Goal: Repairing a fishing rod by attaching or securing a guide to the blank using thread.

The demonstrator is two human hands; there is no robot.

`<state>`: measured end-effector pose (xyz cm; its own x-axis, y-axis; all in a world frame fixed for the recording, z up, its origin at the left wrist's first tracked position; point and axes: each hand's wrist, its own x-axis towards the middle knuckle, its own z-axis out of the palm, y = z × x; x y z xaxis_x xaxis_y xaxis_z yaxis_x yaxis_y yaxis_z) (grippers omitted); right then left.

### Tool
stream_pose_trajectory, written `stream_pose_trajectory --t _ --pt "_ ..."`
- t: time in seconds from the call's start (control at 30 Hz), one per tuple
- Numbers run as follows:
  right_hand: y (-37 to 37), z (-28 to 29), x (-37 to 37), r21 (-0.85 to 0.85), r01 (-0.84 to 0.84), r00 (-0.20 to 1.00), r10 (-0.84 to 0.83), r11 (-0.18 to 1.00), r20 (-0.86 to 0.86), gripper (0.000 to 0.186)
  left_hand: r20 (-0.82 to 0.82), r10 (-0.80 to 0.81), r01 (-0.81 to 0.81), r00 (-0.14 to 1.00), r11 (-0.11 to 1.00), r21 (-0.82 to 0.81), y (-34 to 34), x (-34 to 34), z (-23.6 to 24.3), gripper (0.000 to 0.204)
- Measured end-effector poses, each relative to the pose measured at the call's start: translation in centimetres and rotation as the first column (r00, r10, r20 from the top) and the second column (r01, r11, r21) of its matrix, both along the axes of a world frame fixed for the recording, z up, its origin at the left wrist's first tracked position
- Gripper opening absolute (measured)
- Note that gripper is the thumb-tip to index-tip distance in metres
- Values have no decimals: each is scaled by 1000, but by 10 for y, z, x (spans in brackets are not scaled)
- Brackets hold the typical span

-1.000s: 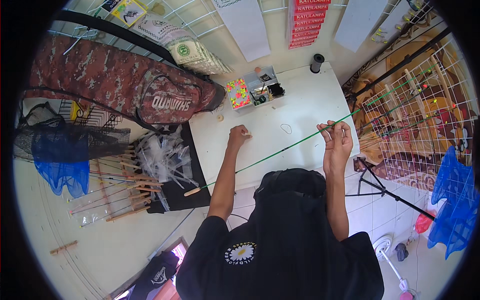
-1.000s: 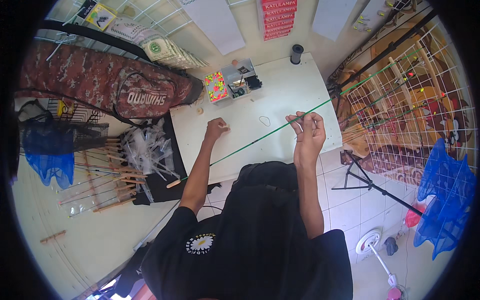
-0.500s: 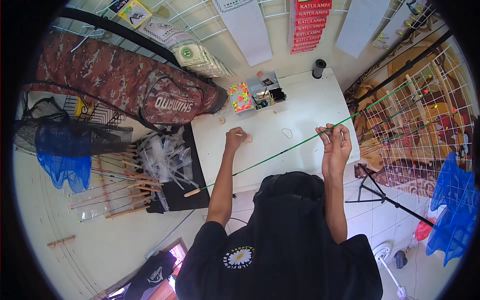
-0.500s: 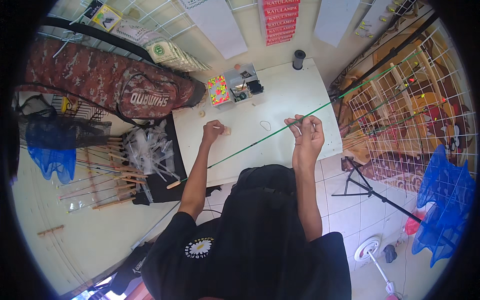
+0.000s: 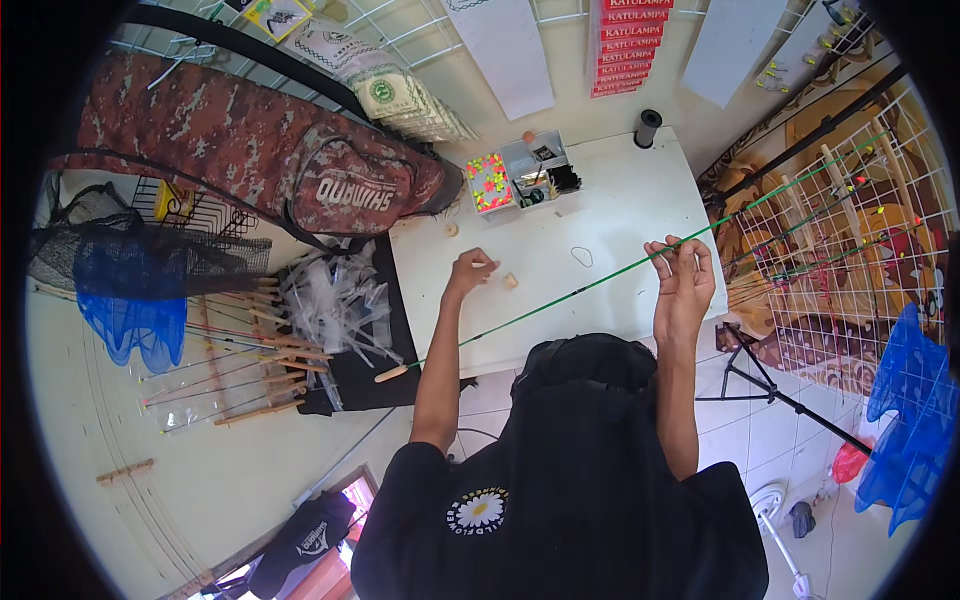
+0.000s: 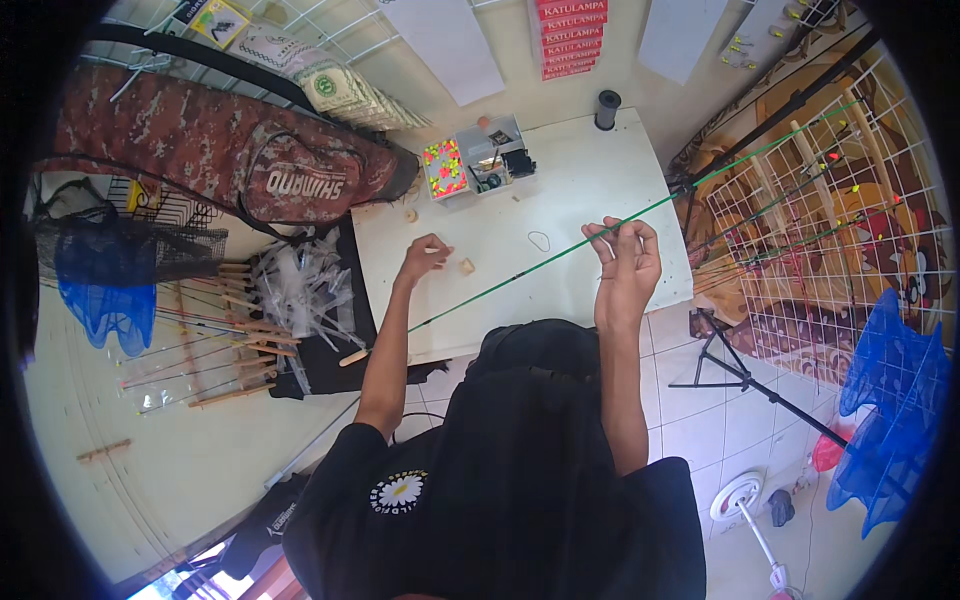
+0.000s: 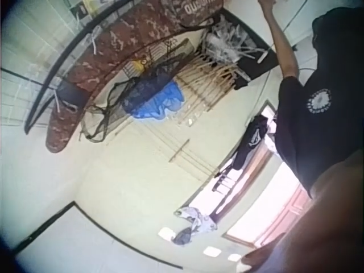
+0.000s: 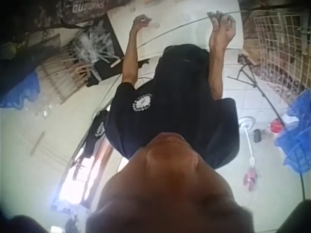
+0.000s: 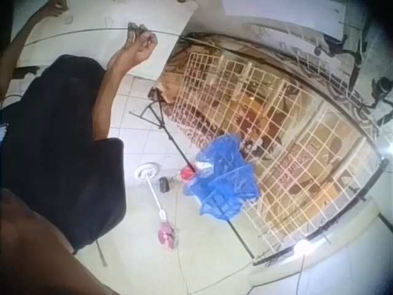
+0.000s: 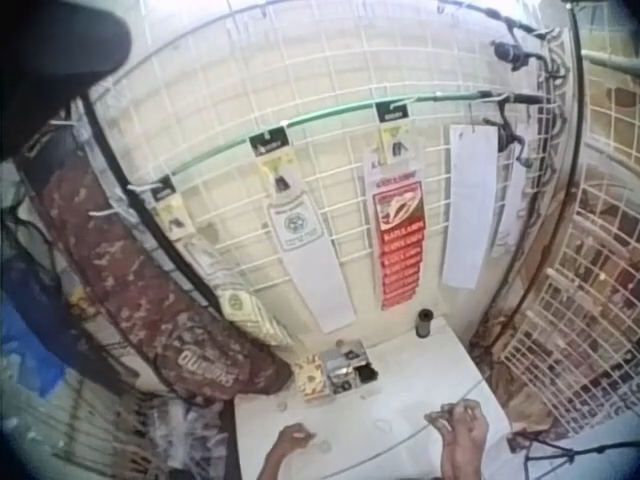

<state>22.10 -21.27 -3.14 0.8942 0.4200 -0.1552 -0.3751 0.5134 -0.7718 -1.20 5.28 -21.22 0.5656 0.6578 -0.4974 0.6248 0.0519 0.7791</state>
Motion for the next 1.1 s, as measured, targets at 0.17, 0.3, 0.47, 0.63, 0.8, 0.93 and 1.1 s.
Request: stream_pose_trajectory --t 0.17,0.3,0.47,0.63,0.8,0.93,1.1 --pt "-3 -2 -1 -10 8 1000 -8 1000 5 13 -108 -85 52 991 961 -272 -12 13 -28 24" --pt "-6 2 -2 -33 33 999 -33 999 -10 12 -68 -203 189 977 967 -169 -26 24 -46 25" --pt "-8 5 2 -29 59 998 -59 998 3 12 -133 -340 341 931 940 -13 -22 39 -53 21" --pt "-6 5 4 -19 73 997 -73 997 3 11 21 -305 297 952 939 175 -10 35 -48 19" --pt "-2 5 5 -7 53 998 -53 999 14 11 -102 -197 221 975 908 355 13 13 -31 17" --pt "2 3 6 9 32 999 -32 999 11 12 183 -66 57 981 997 57 20 -3 -3 15" --pt "0 3 10 13 32 999 -33 999 31 12 422 250 -82 872 923 -377 6 4 59 13"
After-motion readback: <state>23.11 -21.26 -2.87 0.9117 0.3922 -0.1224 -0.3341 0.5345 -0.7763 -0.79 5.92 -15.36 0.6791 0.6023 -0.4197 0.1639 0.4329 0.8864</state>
